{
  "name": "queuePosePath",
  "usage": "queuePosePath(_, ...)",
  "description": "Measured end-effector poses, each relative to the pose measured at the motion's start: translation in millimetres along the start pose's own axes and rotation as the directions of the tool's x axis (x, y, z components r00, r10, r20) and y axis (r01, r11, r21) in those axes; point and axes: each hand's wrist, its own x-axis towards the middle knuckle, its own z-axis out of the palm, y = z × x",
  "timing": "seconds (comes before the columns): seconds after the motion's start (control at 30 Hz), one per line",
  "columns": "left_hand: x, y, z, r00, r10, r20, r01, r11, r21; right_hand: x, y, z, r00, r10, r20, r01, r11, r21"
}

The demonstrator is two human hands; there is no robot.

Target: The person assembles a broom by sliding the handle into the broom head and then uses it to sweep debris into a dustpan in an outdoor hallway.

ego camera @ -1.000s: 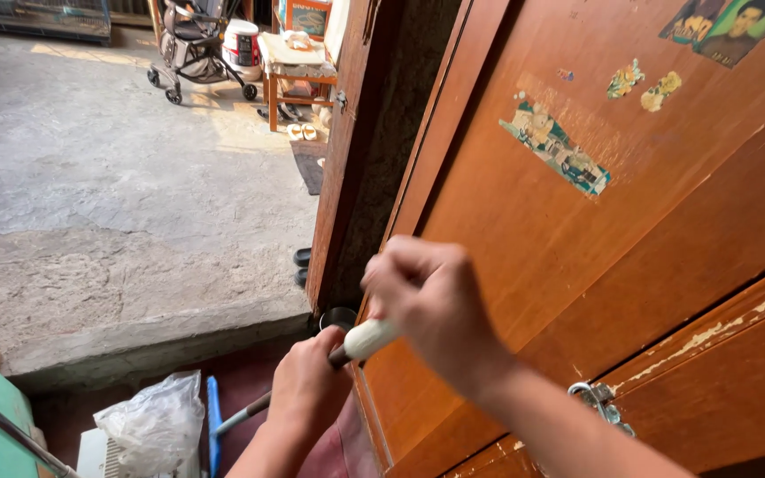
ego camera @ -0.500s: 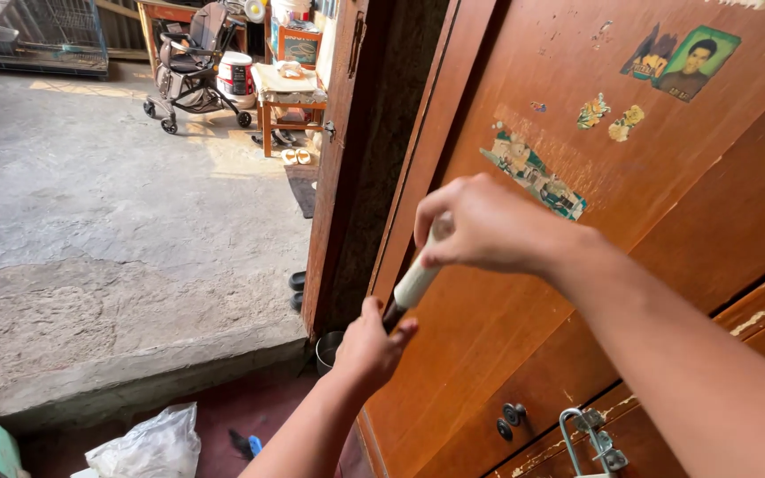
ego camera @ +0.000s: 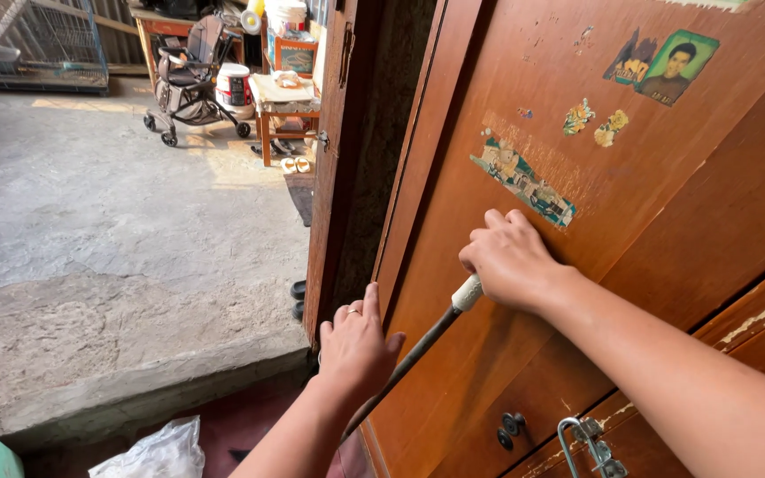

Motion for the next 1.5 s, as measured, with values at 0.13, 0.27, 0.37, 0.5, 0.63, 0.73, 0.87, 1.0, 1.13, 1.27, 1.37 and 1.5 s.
queuePosePath(0.13, 1.2, -12.6, -10.4, 0.996, -0.023, -0.087, 0.029, 0.997, 0.067, -4.9, -6.2, 4.2, 0.999, -0.027, -0.026, 0.027, 1.000, 0.005)
queuePosePath(0.27, 0.9, -26.3, -20.1, 0.991, -0.068, -0.118, 0.075, 0.995, 0.064, -9.4, -14.8, 8.0, 0.997, -0.024, -0.068, 0.023, 1.000, -0.008)
queuePosePath(0.37, -3.8, -36.3, -23.0, 0.985, -0.117, -0.130, 0.126, 0.990, 0.059, -10.1, -22.5, 9.9, 0.998, 0.014, -0.068, -0.013, 1.000, 0.015)
queuePosePath(0.5, -12.7, -46.8, -26.3, 0.974, -0.189, -0.122, 0.195, 0.980, 0.040, -2.9, -36.5, 7.6, 0.995, 0.028, -0.092, -0.018, 0.994, 0.108)
queuePosePath(0.63, -21.6, -62.5, -30.0, 0.956, -0.244, -0.165, 0.254, 0.966, 0.044, 11.4, -58.4, 9.5, 0.982, -0.009, -0.191, 0.047, 0.980, 0.195)
queuePosePath(0.73, -32.4, -82.1, -37.3, 0.928, -0.313, -0.201, 0.325, 0.945, 0.029, 24.3, -81.0, 10.7, 0.980, -0.038, -0.195, 0.081, 0.972, 0.220)
queuePosePath(0.87, -56.5, -125.2, -53.6, 0.871, -0.423, -0.250, 0.441, 0.897, 0.018, 44.0, -119.0, 7.5, 0.981, -0.094, -0.167, 0.135, 0.956, 0.260)
queuePosePath(1.0, -95.7, -182.7, -78.5, 0.786, -0.504, -0.358, 0.551, 0.834, 0.034, 66.6, -165.4, -2.1, 0.974, -0.173, -0.144, 0.205, 0.945, 0.253)
queuePosePath(1.13, -130.3, -235.1, -119.6, 0.686, -0.534, -0.495, 0.672, 0.725, 0.148, 87.3, -211.4, -21.4, 0.975, -0.210, -0.069, 0.221, 0.940, 0.260)
queuePosePath(1.27, -151.8, -279.0, -172.1, 0.625, -0.461, -0.630, 0.735, 0.618, 0.277, 106.0, -247.4, -39.8, 0.966, -0.253, -0.050, 0.257, 0.927, 0.272)
queuePosePath(1.37, -149.6, -316.9, -212.6, 0.581, -0.517, -0.629, 0.783, 0.565, 0.259, 121.8, -266.1, -46.3, 0.962, -0.268, -0.042, 0.269, 0.921, 0.283)
queuePosePath(1.5, -137.5, -363.8, -249.0, 0.493, -0.594, -0.635, 0.821, 0.559, 0.115, 135.5, -278.8, -43.4, 0.961, -0.278, -0.005, 0.267, 0.920, 0.287)
